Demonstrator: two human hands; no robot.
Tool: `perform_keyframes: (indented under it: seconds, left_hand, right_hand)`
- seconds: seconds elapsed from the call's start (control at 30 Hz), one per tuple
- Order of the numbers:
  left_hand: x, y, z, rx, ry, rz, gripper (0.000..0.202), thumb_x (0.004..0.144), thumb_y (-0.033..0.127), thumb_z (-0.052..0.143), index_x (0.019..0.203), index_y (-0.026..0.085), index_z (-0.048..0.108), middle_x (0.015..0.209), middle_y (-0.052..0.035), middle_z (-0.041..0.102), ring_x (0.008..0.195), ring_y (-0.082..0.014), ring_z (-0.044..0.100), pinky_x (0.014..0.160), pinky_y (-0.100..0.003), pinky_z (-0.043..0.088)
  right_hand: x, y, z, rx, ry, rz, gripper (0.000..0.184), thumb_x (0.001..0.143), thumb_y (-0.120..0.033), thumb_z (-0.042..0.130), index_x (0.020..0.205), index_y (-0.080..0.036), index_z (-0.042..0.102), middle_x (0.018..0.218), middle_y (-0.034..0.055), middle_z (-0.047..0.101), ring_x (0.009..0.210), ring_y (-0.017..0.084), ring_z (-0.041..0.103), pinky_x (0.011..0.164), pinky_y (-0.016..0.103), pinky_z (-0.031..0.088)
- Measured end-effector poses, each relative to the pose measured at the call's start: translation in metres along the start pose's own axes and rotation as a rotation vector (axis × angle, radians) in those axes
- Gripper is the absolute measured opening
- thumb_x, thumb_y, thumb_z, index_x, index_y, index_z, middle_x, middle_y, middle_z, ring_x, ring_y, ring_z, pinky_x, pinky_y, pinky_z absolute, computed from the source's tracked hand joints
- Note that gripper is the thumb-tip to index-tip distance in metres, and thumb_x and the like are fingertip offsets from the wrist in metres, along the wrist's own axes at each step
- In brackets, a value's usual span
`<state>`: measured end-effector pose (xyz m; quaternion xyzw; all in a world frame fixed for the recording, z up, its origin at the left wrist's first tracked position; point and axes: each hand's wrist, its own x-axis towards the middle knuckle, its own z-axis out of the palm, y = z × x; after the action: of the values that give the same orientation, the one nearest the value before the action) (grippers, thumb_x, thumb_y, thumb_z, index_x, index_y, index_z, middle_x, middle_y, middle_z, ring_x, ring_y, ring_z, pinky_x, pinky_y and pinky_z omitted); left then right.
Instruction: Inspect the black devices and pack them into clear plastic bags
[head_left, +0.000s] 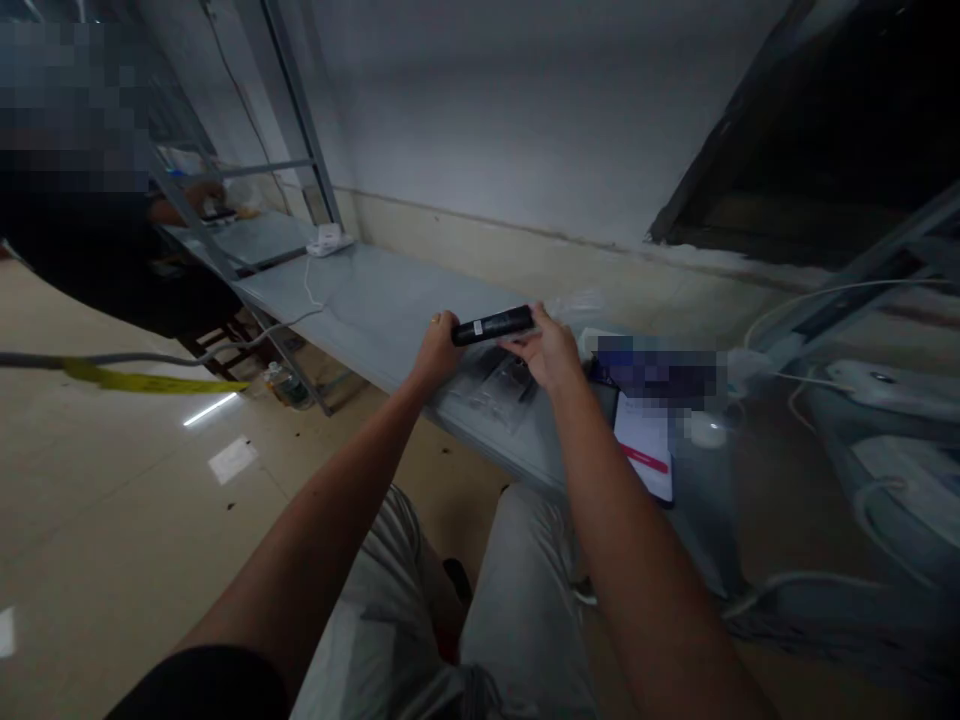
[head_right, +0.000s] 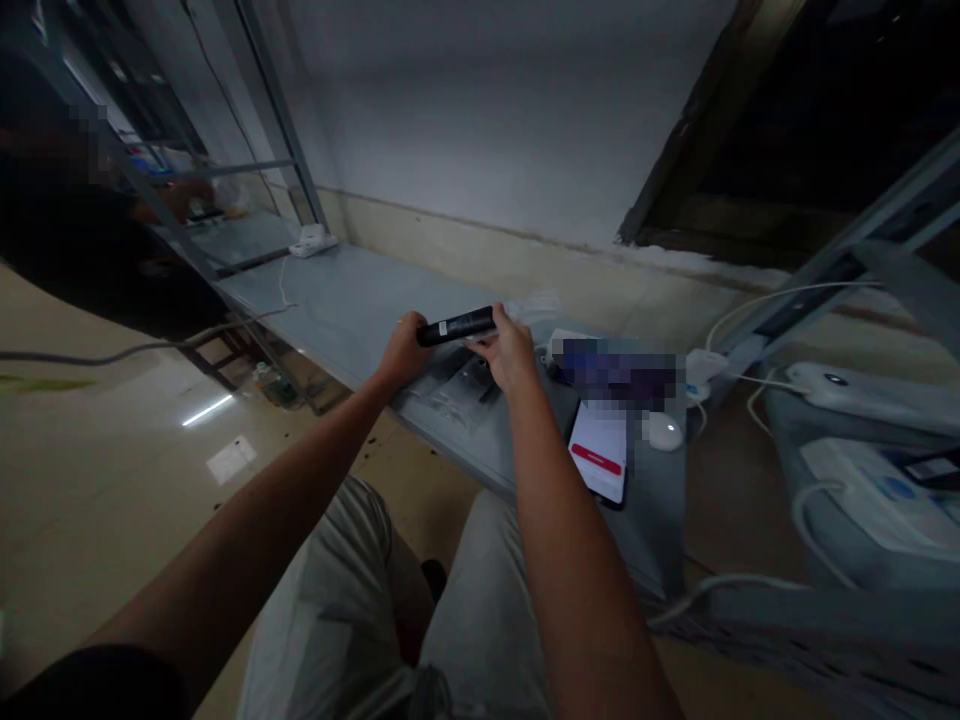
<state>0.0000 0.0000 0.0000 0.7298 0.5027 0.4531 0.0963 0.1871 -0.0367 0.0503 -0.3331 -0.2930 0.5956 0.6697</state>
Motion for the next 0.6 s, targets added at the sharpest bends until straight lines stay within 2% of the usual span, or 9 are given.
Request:
perform_keyframes:
  seconds: [0.07,0.13,0.27,0.33,0.43,0.53,0.6]
  left_hand:
    - [-0.001,0.001,0.001,0.011,-0.011,0.011,0.023,0.078,0.008,0.06,0.089,0.021,0.045,0.094,-0.0088,0.055,0.086,-0.0216,0.049,0.078,-0.034,0.04]
    - [-0.001,0.001,0.002,0.008,-0.023,0.023,0.023,0.077,0.009,0.06,0.091,0.021,0.045,0.097,-0.0093,0.055,0.086,-0.0213,0.049,0.079,-0.034,0.041]
    - [-0.002,0.0,0.001,-0.05,-0.015,0.026,0.035,0.071,0.011,0.066,0.1,0.019,0.047,0.101,-0.0098,0.057,0.091,-0.0213,0.052,0.081,-0.034,0.042]
    - [0.0,-0.002,-0.001,-0.149,-0.01,-0.035,0.045,0.069,0.014,0.069,0.107,0.019,0.047,0.099,-0.008,0.058,0.088,-0.0198,0.054,0.078,-0.032,0.043]
    - [0.004,-0.009,-0.005,-0.421,-0.055,-0.216,0.05,0.069,0.015,0.065,0.115,0.02,0.045,0.09,-0.0034,0.061,0.074,-0.015,0.056,0.067,-0.027,0.042]
    - [0.007,-0.012,-0.011,-0.648,-0.109,-0.362,0.043,0.074,0.015,0.056,0.116,0.018,0.048,0.076,-0.0008,0.062,0.062,-0.0129,0.055,0.059,-0.024,0.04]
    - [0.008,-0.011,-0.014,-0.711,-0.115,-0.385,0.033,0.079,0.02,0.054,0.112,0.017,0.052,0.07,-0.0011,0.061,0.06,-0.0133,0.055,0.059,-0.025,0.042]
  right_hand:
    - [-0.003,-0.001,0.001,-0.002,-0.064,0.032,0.007,0.088,-0.023,0.063,0.094,-0.02,0.06,0.091,0.0021,0.073,0.087,0.019,0.07,0.092,0.06,0.055]
    - [-0.004,0.0,0.001,0.007,-0.097,0.044,0.011,0.087,-0.014,0.061,0.096,-0.021,0.06,0.095,0.0017,0.074,0.091,0.019,0.07,0.094,0.06,0.054]
    - [-0.004,0.001,0.003,0.028,-0.036,0.04,0.012,0.091,-0.011,0.051,0.094,-0.019,0.06,0.096,0.0022,0.074,0.091,0.019,0.07,0.096,0.061,0.053]
    - [-0.002,0.001,0.003,0.037,0.011,0.032,0.013,0.093,-0.013,0.048,0.092,-0.018,0.06,0.097,0.0023,0.074,0.089,0.019,0.07,0.097,0.062,0.052]
    - [0.0,0.0,0.002,0.066,0.052,0.016,0.015,0.095,-0.015,0.045,0.092,-0.018,0.06,0.099,0.0028,0.073,0.09,0.02,0.071,0.095,0.062,0.053]
    - [0.0,-0.001,0.002,0.084,0.075,-0.004,0.014,0.095,-0.016,0.047,0.093,-0.02,0.06,0.102,0.0017,0.073,0.092,0.02,0.071,0.093,0.063,0.054]
    - [0.0,0.0,0.003,0.073,0.077,-0.007,0.012,0.094,-0.018,0.049,0.092,-0.02,0.061,0.103,0.0008,0.072,0.09,0.019,0.071,0.094,0.063,0.054]
